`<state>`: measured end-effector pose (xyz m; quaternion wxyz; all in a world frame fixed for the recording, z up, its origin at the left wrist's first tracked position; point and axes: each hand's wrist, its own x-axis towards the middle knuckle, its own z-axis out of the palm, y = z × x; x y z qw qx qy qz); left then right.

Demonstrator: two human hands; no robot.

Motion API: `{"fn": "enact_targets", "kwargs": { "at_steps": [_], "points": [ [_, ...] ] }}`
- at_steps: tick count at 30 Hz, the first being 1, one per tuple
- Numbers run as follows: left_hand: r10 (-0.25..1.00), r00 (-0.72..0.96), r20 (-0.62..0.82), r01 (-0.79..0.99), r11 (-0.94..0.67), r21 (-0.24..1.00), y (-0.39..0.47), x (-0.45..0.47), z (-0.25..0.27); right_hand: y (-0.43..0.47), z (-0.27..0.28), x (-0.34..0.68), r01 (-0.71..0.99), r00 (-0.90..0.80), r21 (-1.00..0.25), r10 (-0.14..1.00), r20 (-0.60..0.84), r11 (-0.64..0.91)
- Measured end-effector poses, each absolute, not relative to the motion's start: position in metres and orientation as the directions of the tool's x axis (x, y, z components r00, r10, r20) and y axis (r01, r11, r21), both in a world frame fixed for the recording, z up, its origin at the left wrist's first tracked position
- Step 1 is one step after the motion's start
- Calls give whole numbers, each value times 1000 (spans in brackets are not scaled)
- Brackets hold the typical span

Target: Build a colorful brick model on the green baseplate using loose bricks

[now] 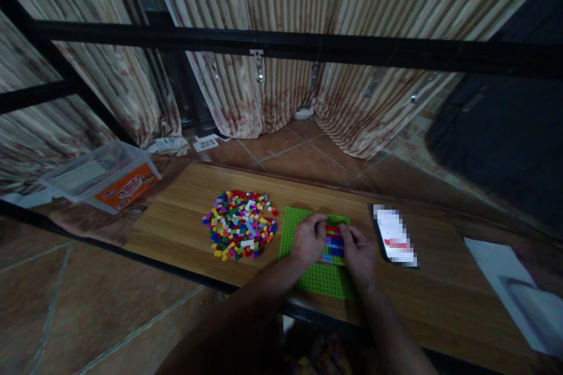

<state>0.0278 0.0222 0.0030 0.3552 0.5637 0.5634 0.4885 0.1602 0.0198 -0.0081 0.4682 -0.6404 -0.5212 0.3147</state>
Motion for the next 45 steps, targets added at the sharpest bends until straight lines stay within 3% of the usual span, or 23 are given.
{"fn": "enact_targets", "kwargs": {
  "at_steps": [18, 33, 41, 45],
  "points": [
    [985, -121, 123, 270, -87, 959, 23, 33, 6, 20, -8, 162, 359, 233, -933, 970, 67, -21],
    [968, -143, 209, 380, -141, 914, 5, 22, 6, 13, -10, 164, 399, 295, -916, 950, 100, -27],
    [971, -28, 238, 414, -206, 886, -6, 15, 0, 13, -12, 163, 331, 305, -944, 946, 112, 5],
    [963, 137, 231, 406, -267, 874, -5, 9, 6, 14, -12, 161, 289, 326, -957, 942, 81, -17]
  ]
}}
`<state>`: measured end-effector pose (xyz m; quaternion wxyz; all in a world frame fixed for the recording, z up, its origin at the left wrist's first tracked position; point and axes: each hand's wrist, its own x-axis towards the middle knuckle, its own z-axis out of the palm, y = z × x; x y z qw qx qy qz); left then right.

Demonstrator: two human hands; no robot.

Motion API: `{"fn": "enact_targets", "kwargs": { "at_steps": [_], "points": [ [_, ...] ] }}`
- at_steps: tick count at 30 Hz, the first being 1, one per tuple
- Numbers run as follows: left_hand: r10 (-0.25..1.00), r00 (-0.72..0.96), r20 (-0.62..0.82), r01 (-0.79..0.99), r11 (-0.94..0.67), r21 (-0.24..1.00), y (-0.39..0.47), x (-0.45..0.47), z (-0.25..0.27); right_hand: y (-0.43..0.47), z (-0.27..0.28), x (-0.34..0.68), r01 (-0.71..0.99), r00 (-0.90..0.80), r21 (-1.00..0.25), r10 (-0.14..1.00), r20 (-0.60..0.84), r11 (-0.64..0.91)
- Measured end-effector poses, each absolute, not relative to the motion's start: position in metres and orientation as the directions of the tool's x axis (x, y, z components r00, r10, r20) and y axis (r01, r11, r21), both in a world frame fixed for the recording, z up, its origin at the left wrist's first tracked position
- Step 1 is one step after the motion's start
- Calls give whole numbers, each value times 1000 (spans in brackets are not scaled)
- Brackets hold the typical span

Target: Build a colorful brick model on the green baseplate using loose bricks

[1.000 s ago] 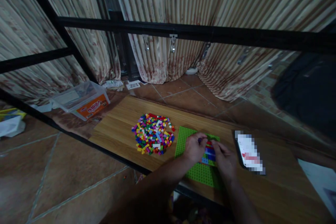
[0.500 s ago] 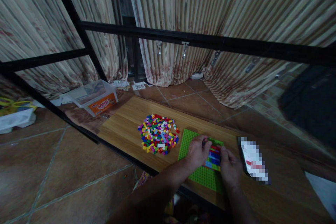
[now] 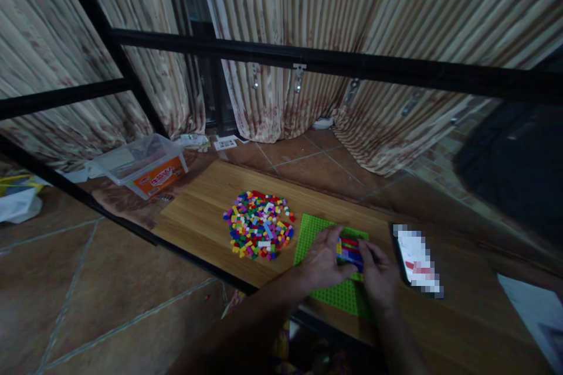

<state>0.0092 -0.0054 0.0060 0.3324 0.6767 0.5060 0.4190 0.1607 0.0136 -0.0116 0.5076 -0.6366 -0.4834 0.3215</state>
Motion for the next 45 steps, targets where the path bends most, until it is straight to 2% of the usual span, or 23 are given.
{"fn": "enact_targets", "kwargs": {
  "at_steps": [3, 8, 19, 23, 27, 34, 39, 45],
  "points": [
    [950, 212, 227, 365, -293, 884, -4, 4, 8, 14, -11, 159, 259, 343, -966, 937, 71, -22],
    [947, 242, 213, 319, -285, 904, -4, -4, 7, 13, -13, 159, 226, 315, -974, 946, 72, -2],
    [984, 11, 180, 234, -178, 956, -9, -6, -3, 14, -11, 160, 280, 309, -960, 947, 88, -2],
    [978, -60, 201, 291, -176, 940, -22, -19, -1, 13, -10, 160, 294, 323, -955, 944, 66, -34],
    [954, -127, 272, 427, -195, 883, -40, -46, 9, 13, -14, 163, 325, 343, -944, 937, 63, -56],
    [892, -300, 338, 684, -46, 728, -56, -112, 18, 14, -13, 162, 353, 343, -935, 935, 87, -43],
    [896, -275, 349, 783, -2, 622, -61, -142, 23, 14, -15, 162, 338, 351, -941, 930, 104, -22],
    [929, -120, 351, 839, -94, 536, -71, -141, 18, 14, -18, 164, 352, 331, -936, 934, 134, 10]
  ]
}}
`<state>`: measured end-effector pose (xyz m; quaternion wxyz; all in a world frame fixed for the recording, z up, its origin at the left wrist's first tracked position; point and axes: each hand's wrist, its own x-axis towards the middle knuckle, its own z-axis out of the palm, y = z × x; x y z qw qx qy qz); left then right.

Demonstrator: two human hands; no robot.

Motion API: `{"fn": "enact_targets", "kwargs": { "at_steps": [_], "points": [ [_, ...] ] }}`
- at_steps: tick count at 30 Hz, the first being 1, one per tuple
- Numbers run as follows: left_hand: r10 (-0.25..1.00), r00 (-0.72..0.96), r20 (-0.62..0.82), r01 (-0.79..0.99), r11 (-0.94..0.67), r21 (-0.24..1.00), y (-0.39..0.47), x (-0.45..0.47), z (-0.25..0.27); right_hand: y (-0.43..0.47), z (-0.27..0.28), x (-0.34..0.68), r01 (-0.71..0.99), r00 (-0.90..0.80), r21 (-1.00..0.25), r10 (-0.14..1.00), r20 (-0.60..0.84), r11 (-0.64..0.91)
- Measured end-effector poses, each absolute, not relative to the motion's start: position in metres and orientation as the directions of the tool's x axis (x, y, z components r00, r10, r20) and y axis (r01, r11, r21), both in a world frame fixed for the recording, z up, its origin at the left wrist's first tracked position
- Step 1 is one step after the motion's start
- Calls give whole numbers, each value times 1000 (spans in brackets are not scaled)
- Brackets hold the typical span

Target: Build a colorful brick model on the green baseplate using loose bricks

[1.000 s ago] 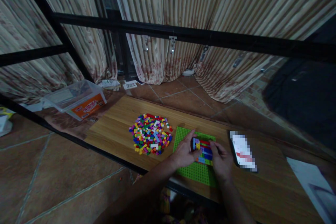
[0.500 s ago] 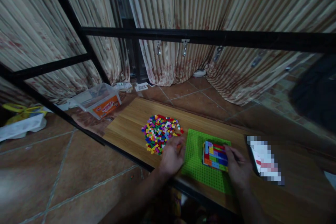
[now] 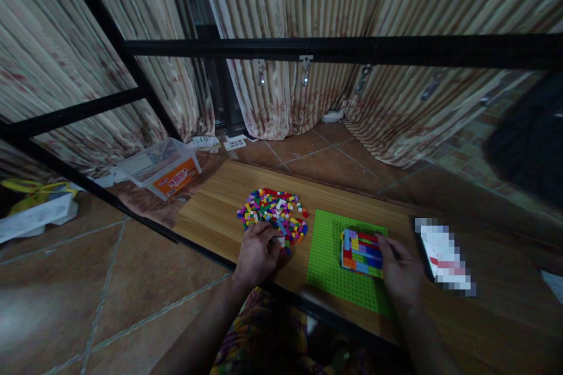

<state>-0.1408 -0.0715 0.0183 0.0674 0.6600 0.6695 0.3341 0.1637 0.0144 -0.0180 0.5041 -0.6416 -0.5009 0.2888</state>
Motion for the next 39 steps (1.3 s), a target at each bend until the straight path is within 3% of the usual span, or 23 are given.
{"fn": "enact_targets", "kwargs": {
  "at_steps": [9, 20, 31, 39],
  "points": [
    [957, -68, 281, 904, -60, 423, -63, -139, 18, 14, -14, 163, 338, 329, -941, 940, 92, -26],
    [971, -132, 200, 979, 96, 182, -38, -138, 36, 15, -19, 164, 336, 315, -942, 945, 93, -20],
    [984, -106, 140, 980, 79, 182, -40, -132, 38, 14, -16, 161, 315, 310, -949, 945, 101, -2],
    [979, -90, 182, 986, 61, 157, -44, -128, 37, 14, -14, 160, 291, 314, -957, 945, 91, -4]
  ]
}}
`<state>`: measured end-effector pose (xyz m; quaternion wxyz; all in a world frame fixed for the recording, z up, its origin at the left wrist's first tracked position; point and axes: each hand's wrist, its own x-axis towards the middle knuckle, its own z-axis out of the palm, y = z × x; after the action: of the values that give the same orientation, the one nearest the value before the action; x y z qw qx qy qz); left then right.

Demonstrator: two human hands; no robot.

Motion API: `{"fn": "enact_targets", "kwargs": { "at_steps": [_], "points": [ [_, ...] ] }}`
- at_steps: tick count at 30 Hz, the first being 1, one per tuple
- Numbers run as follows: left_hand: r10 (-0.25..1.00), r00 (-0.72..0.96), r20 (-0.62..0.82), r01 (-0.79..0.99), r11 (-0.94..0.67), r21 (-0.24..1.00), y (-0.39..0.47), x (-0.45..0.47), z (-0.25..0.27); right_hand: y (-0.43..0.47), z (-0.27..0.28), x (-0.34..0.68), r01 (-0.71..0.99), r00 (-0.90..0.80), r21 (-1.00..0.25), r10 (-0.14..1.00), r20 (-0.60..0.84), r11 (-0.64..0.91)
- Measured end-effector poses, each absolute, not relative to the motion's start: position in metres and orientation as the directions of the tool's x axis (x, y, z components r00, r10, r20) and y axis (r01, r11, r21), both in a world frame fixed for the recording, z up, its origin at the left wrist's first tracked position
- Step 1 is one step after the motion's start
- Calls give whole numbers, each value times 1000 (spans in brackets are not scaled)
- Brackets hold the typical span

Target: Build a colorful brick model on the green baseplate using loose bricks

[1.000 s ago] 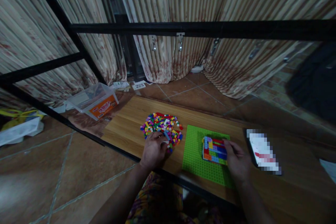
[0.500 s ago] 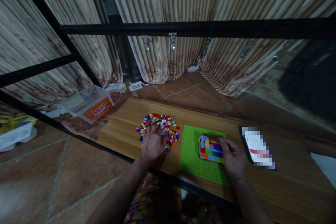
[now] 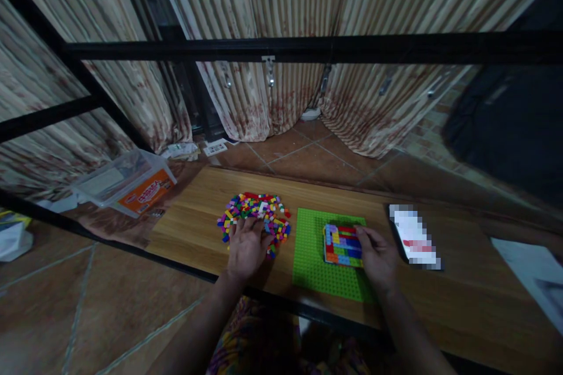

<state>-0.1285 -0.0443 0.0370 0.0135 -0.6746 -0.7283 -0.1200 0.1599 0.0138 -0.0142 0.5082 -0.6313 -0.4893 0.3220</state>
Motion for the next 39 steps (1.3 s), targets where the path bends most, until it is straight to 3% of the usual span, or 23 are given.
{"fn": "enact_targets", "kwargs": {
  "at_steps": [15, 25, 30, 34, 39],
  "points": [
    [989, -62, 133, 980, 35, 197, -40, -122, 36, 12, -11, 160, 298, 291, -954, 953, 80, -11],
    [963, -131, 237, 942, 47, 332, -33, -120, 27, 12, -12, 164, 381, 289, -923, 955, 72, -46],
    [953, -167, 253, 967, 108, 232, -6, -138, 41, 12, -10, 163, 381, 297, -923, 953, 66, -55],
    [967, -203, 155, 971, 179, 158, 36, -170, 56, 12, -12, 164, 377, 281, -926, 956, 85, -28],
    [994, -103, 33, 987, 98, 129, 71, -194, 59, 13, -14, 164, 392, 279, -920, 955, 101, -18]
  ]
}}
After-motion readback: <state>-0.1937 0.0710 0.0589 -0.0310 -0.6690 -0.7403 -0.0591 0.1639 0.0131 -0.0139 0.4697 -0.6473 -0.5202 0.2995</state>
